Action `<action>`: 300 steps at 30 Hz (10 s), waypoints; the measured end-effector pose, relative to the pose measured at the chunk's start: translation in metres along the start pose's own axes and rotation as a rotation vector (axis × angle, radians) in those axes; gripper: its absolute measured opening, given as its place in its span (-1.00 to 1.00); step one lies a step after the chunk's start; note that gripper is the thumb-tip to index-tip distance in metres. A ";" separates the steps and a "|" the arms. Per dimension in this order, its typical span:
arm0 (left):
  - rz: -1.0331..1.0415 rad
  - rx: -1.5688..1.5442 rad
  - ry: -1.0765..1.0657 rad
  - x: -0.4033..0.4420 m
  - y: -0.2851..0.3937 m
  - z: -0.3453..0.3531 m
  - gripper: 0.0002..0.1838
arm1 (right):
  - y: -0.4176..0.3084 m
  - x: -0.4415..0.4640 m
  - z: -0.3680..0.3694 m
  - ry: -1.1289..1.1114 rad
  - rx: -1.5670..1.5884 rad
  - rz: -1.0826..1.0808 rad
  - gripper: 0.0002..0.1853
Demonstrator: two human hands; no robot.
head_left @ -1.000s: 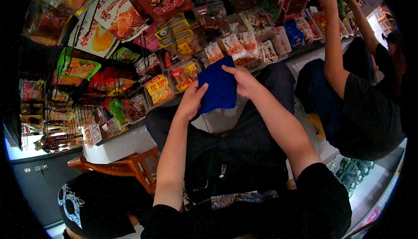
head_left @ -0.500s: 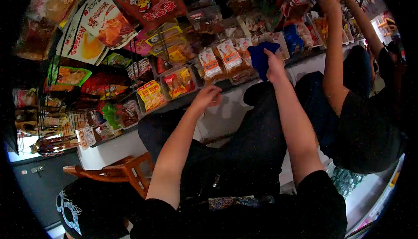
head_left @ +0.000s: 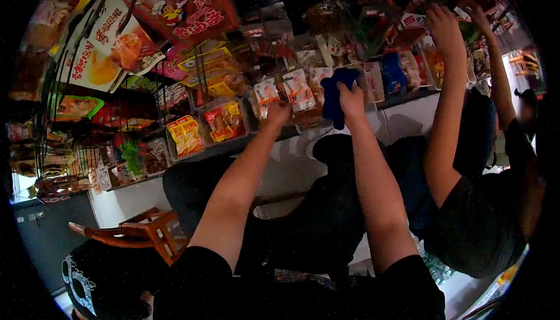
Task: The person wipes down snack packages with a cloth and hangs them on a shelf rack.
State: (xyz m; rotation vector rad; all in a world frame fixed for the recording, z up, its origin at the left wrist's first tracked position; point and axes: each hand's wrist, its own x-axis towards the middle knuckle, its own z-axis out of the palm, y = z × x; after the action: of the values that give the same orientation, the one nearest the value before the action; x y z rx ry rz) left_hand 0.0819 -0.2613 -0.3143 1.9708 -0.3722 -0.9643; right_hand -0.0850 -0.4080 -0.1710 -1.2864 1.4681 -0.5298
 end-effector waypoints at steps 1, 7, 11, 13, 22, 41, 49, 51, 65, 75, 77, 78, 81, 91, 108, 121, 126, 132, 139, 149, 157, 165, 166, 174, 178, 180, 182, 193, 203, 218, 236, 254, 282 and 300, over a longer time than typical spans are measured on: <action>0.009 -0.024 0.007 0.007 -0.004 0.002 -0.61 | -0.002 0.007 0.001 -0.036 -0.037 -0.050 -0.42; -0.060 0.010 -0.101 -0.010 0.039 -0.004 -0.59 | 0.005 0.037 0.032 -0.089 -0.572 -0.466 -0.64; -0.161 0.024 -0.054 -0.028 0.074 -0.005 -0.63 | 0.006 0.047 0.053 -0.339 -0.824 -0.301 -0.57; -0.194 -0.098 -0.090 -0.026 0.076 -0.006 -0.66 | 0.012 0.052 0.063 -0.387 -0.808 -0.258 -0.50; -0.112 -0.478 -0.085 -0.039 0.089 -0.010 -0.58 | -0.002 0.034 0.061 -0.441 -0.669 -0.183 -0.32; -0.066 -0.452 -0.255 -0.212 0.082 -0.115 -0.58 | -0.018 -0.118 0.016 -0.424 0.004 -0.079 -0.39; 0.012 -0.584 -0.318 -0.271 0.067 -0.150 -0.60 | -0.031 -0.202 -0.015 -0.758 0.319 -0.006 -0.66; 0.048 -0.620 -0.342 -0.282 0.068 -0.157 -0.62 | -0.016 -0.206 -0.008 -0.820 0.274 -0.137 -0.69; 0.339 -0.353 -0.108 -0.277 0.041 -0.184 -0.75 | 0.003 -0.231 0.021 -0.680 0.323 -0.216 -0.67; 0.233 -0.321 -0.105 -0.280 0.053 -0.186 -0.82 | -0.001 -0.233 0.022 -0.685 0.384 -0.232 -0.70; 0.236 -0.321 -0.059 -0.272 0.047 -0.182 -0.85 | -0.002 -0.232 0.021 -0.683 0.352 -0.204 -0.70; 0.243 -0.439 -0.063 -0.275 0.052 -0.180 -0.86 | -0.003 -0.231 0.022 -0.678 0.323 -0.180 -0.70; 0.246 -0.646 -0.095 -0.284 0.064 -0.183 -0.78 | 0.000 -0.230 0.024 -0.656 0.280 -0.179 -0.71; -0.091 -1.032 -0.279 -0.288 0.057 -0.163 -0.29 | -0.004 -0.247 0.031 -0.670 0.534 -0.106 -0.74; 0.098 -1.362 -0.282 -0.271 0.037 -0.162 -0.32 | -0.017 -0.260 0.012 -0.283 0.061 -0.552 -0.63; 0.162 -1.289 -0.382 -0.286 0.050 -0.160 -0.42 | -0.033 -0.300 0.035 -0.434 -0.514 -1.153 -0.28; 0.266 -1.375 -0.498 -0.296 0.067 -0.163 -0.33 | -0.021 -0.316 0.031 -0.528 -0.500 -1.101 -0.28; 0.210 -1.346 -0.521 -0.299 0.068 -0.162 -0.22 | -0.024 -0.326 0.026 -0.456 -0.565 -1.094 -0.30; 0.073 -1.386 -0.489 -0.282 0.043 -0.159 -0.37 | -0.033 -0.301 0.041 -0.449 -0.440 -0.896 -0.41; 0.282 -1.398 -0.588 -0.287 0.053 -0.163 -0.39 | -0.021 -0.334 0.025 -0.507 -0.580 -1.036 -0.39; 0.232 -1.470 -0.669 -0.274 0.030 -0.164 -0.44 | -0.039 -0.304 0.046 -0.495 -0.472 -0.885 -0.45; 0.384 -1.463 -0.709 -0.275 0.044 -0.166 -0.43 | -0.012 -0.344 0.021 -0.564 -0.635 -1.121 -0.37; 0.342 -1.476 -0.676 -0.277 0.046 -0.166 -0.42 | -0.015 -0.346 0.019 -0.540 -0.678 -1.174 -0.37; 0.254 -1.362 -0.532 -0.298 0.070 -0.170 -0.31 | -0.037 -0.315 0.038 -0.493 -0.534 -1.152 -0.42; 0.230 -1.331 -0.487 -0.296 0.065 -0.169 -0.28 | -0.021 -0.326 0.040 -0.489 -0.563 -1.070 -0.40; 0.187 -1.342 -0.528 -0.301 0.068 -0.169 -0.27 | -0.017 -0.338 0.035 -0.492 -0.624 -1.124 -0.36; 0.206 -1.326 -0.506 -0.300 0.066 -0.168 -0.34 | -0.019 -0.345 0.032 -0.487 -0.658 -1.164 -0.34; 0.280 -1.437 -0.686 -0.285 0.047 -0.167 -0.54 | -0.008 -0.319 0.048 -0.461 -0.321 -0.898 -0.44; 0.282 -1.333 -0.437 -0.287 0.049 -0.164 -0.48 | -0.014 -0.346 0.033 -0.509 -0.684 -1.238 -0.35; 0.212 -1.503 -0.610 -0.274 0.027 -0.173 -0.57 | -0.031 -0.316 0.050 -0.530 -0.285 -1.001 -0.49; 0.245 -1.287 -0.415 -0.285 0.040 -0.165 -0.45 | -0.050 -0.324 0.069 -0.408 -0.654 -1.172 -0.41; 0.198 -1.391 -0.537 -0.282 0.045 -0.174 -0.46 | -0.022 -0.357 0.042 -0.607 -0.766 -1.433 -0.41; 0.162 -1.539 -0.557 -0.292 0.046 -0.190 -0.43 | -0.011 -0.362 0.044 -0.544 -0.800 -1.419 -0.36; 0.277 -1.579 -0.607 -0.291 0.050 -0.186 -0.43 | -0.014 -0.347 0.051 -0.602 -0.763 -1.659 -0.35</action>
State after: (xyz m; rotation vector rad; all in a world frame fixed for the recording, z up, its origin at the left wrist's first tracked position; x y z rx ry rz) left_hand 0.0370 -0.0112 -0.0753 0.1884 -0.0906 -1.0896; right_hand -0.0838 -0.0852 -0.0326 -2.8295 -0.2707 -0.4774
